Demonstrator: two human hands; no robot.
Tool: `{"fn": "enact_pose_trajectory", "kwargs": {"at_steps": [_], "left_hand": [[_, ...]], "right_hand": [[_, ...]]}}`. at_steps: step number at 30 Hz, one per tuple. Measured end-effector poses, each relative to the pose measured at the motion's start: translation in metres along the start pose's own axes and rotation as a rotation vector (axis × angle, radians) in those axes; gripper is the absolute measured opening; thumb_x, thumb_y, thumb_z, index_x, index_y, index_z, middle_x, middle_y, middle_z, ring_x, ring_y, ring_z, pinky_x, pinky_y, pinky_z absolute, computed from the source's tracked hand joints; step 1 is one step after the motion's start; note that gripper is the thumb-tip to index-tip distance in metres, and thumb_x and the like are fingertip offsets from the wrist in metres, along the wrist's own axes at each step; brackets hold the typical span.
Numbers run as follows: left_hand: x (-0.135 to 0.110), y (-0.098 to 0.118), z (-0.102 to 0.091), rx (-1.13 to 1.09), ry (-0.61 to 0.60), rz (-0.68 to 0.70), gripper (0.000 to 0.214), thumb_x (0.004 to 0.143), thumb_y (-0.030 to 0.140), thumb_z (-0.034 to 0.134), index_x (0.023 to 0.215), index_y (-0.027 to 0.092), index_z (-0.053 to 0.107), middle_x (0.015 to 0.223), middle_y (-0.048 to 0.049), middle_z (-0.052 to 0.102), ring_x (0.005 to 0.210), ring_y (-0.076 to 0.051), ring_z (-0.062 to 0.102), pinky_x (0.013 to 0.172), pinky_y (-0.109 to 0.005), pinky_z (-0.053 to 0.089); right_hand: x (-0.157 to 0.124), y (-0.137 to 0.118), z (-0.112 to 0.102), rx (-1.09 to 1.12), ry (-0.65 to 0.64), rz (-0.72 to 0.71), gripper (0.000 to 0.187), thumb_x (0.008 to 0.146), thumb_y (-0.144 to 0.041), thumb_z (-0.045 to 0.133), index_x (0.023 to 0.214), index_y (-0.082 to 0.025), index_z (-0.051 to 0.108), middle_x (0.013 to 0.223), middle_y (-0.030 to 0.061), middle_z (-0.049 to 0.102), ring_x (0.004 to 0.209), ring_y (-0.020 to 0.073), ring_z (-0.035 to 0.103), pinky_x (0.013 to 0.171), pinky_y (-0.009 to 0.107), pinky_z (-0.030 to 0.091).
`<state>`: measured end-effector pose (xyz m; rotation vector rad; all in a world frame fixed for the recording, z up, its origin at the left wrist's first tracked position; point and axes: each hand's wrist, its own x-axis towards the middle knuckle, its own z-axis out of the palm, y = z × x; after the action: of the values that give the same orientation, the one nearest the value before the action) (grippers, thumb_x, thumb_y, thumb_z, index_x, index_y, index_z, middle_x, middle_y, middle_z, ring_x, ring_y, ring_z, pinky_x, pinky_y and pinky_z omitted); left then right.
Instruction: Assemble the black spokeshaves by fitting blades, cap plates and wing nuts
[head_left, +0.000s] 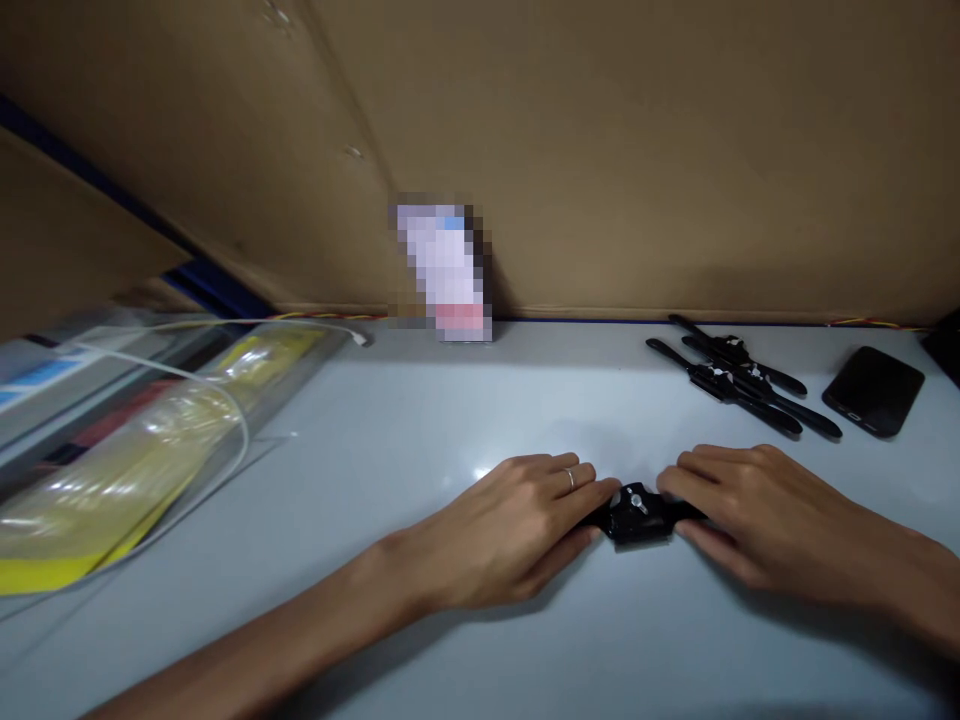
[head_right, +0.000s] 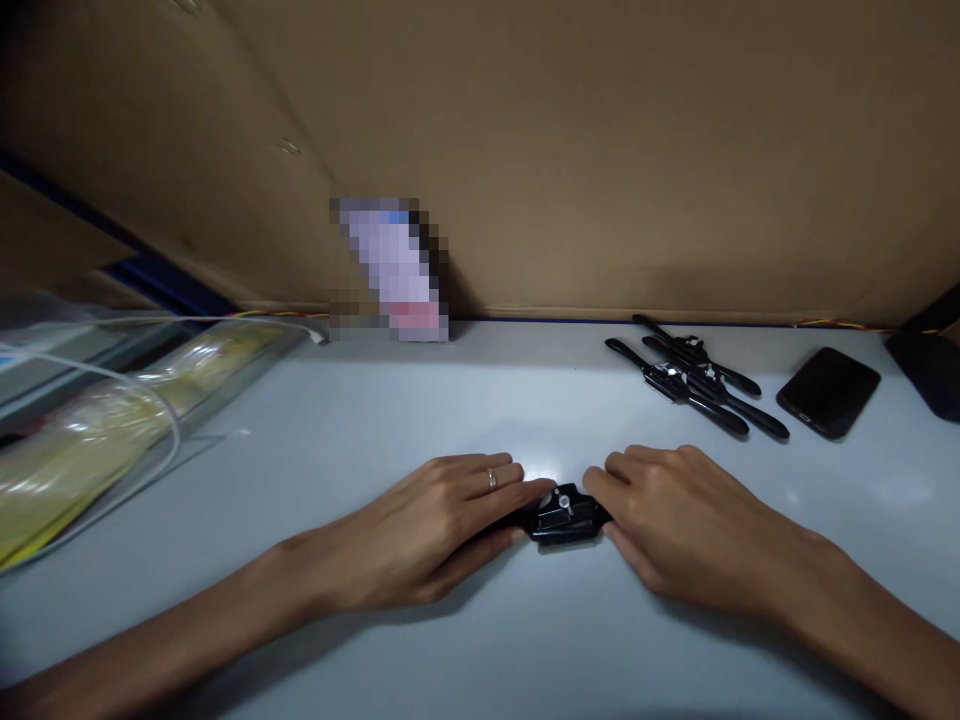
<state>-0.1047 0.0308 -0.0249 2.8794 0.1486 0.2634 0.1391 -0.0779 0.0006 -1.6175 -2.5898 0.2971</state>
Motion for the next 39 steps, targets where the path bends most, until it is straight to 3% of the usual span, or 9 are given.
{"fn": "enact_pose_trajectory", "kwargs": {"at_steps": [9, 18, 30, 32, 37, 39], "left_hand": [[0.0, -0.001, 0.001, 0.009, 0.005, 0.005, 0.032, 0.104, 0.021, 0.037, 0.125, 0.011, 0.058, 0.088, -0.0063, 0.066, 0.074, -0.02, 0.06, 0.066, -0.035, 0.053], [0.0, -0.001, 0.002, 0.026, -0.001, 0.015, 0.034, 0.104, 0.02, 0.036, 0.128, 0.009, 0.057, 0.09, -0.0067, 0.066, 0.074, -0.021, 0.06, 0.066, -0.037, 0.053], [-0.002, -0.002, 0.004, 0.038, 0.014, 0.016, 0.03, 0.103, 0.019, 0.039, 0.129, 0.012, 0.053, 0.091, -0.0057, 0.066, 0.074, -0.02, 0.06, 0.066, -0.035, 0.053], [-0.001, -0.002, 0.004, 0.032, 0.013, 0.016, 0.029, 0.103, 0.019, 0.039, 0.128, 0.011, 0.053, 0.091, -0.0057, 0.066, 0.075, -0.021, 0.06, 0.066, -0.036, 0.053], [-0.001, -0.001, 0.004, 0.041, 0.01, 0.011, 0.024, 0.103, 0.019, 0.041, 0.121, 0.012, 0.055, 0.089, -0.0051, 0.064, 0.073, -0.02, 0.058, 0.064, -0.035, 0.051], [-0.001, 0.0, 0.004, 0.04, 0.005, 0.005, 0.022, 0.102, 0.019, 0.042, 0.119, 0.012, 0.055, 0.089, -0.0049, 0.064, 0.073, -0.02, 0.058, 0.065, -0.034, 0.051]], "right_hand": [[0.001, -0.001, 0.001, -0.028, 0.005, -0.039, 0.008, 0.09, -0.014, 0.059, 0.089, -0.021, 0.061, 0.082, 0.0017, 0.064, 0.072, 0.0187, 0.057, 0.063, 0.033, 0.035], [0.004, -0.003, -0.002, 0.007, -0.048, -0.009, 0.022, 0.091, -0.017, 0.057, 0.111, -0.02, 0.066, 0.088, 0.0041, 0.064, 0.077, 0.0214, 0.058, 0.066, 0.036, 0.04], [-0.003, -0.001, -0.005, 0.054, -0.068, 0.031, 0.013, 0.092, -0.02, 0.056, 0.104, -0.021, 0.061, 0.091, 0.0042, 0.063, 0.076, 0.0207, 0.058, 0.067, 0.034, 0.041], [-0.003, 0.001, -0.005, 0.041, -0.02, -0.012, 0.019, 0.093, -0.021, 0.055, 0.112, -0.021, 0.061, 0.091, 0.0039, 0.064, 0.075, 0.02, 0.058, 0.068, 0.034, 0.042], [0.001, 0.001, 0.003, -0.022, 0.312, -0.207, 0.033, 0.101, -0.012, 0.043, 0.13, -0.016, 0.058, 0.084, 0.0038, 0.061, 0.073, 0.0167, 0.057, 0.062, 0.029, 0.04], [0.004, 0.0, 0.007, -0.043, 0.335, -0.272, 0.034, 0.1, -0.008, 0.041, 0.127, -0.015, 0.06, 0.085, 0.0047, 0.062, 0.073, 0.0161, 0.056, 0.061, 0.028, 0.04]]}}
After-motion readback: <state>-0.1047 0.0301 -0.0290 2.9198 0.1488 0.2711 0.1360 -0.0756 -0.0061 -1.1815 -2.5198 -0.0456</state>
